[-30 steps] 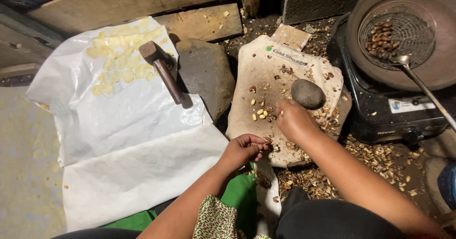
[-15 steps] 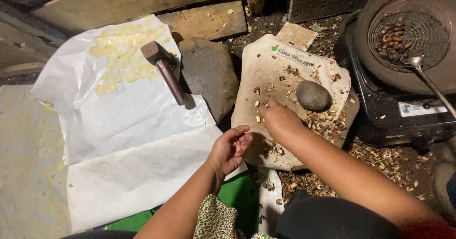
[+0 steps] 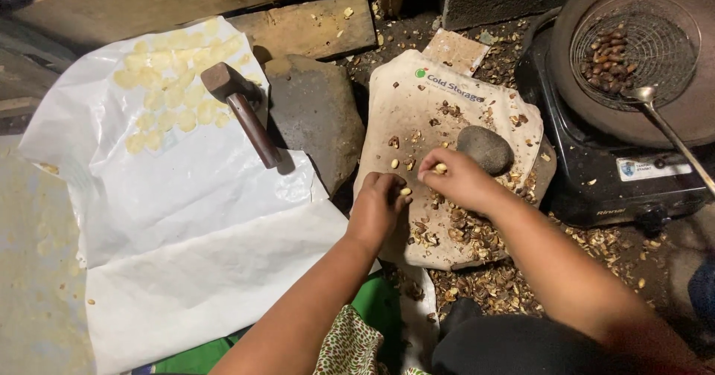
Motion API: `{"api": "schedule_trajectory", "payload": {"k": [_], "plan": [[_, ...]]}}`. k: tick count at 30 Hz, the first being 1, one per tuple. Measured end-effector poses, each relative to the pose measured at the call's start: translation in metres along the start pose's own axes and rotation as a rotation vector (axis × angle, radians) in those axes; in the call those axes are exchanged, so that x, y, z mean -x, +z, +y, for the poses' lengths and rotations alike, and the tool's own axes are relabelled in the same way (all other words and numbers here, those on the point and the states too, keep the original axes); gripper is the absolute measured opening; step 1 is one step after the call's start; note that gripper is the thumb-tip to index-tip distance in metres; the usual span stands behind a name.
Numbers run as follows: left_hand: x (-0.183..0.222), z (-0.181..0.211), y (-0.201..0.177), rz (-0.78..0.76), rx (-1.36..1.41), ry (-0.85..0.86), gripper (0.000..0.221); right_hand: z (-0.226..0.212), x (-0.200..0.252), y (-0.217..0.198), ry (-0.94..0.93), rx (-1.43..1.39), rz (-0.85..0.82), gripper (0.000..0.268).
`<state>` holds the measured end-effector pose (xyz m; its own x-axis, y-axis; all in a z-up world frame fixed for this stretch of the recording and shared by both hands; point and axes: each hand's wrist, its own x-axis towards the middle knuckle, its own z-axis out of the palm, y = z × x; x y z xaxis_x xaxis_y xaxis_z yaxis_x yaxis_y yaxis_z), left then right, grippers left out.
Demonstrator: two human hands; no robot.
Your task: Cracking nuts with a mallet, peeling them on a stone, and stirring them in a pan.
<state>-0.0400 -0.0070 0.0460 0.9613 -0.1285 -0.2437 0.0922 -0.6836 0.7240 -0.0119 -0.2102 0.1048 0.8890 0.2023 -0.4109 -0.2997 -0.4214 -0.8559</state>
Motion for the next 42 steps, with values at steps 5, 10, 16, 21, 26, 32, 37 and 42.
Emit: {"api": "schedule_trajectory", "payload": {"k": [5, 10, 16, 21, 26, 32, 37, 42], "plan": [[0.004, 0.005, -0.003, -0.07, -0.278, 0.109, 0.023, 0.031, -0.038, 0.029, -0.354, 0.458, 0.132, 0.009], [0.009, -0.006, -0.006, -0.059, -0.193, 0.107, 0.019, 0.041, -0.079, 0.046, -0.5, 0.608, 0.114, 0.013], [0.009, -0.039, -0.003, -0.025, 0.301, -0.042, 0.013, 0.046, -0.077, 0.036, -0.298, 0.558, 0.023, 0.014], [0.016, 0.001, -0.034, -0.06, 1.099, -0.576, 0.027, -0.026, -0.022, 0.009, 0.123, -0.018, -0.303, 0.018], [0.023, -0.01, -0.033, -0.091, 1.251, -0.82, 0.03, 0.017, -0.018, 0.033, -0.247, 0.551, -0.244, 0.021], [0.032, 0.015, -0.03, -0.175, 1.354, -0.783, 0.048, 0.008, -0.006, 0.044, -0.336, 0.804, -0.195, 0.015], [0.029, -0.012, 0.006, -0.188, 1.596, -0.837, 0.033, -0.106, 0.061, 0.009, -0.268, 0.601, -0.413, 0.035], [0.016, 0.021, -0.058, -0.476, 1.668, -0.608, 0.014, -0.098, 0.137, -0.055, -0.586, 0.273, -0.267, 0.038]]}}
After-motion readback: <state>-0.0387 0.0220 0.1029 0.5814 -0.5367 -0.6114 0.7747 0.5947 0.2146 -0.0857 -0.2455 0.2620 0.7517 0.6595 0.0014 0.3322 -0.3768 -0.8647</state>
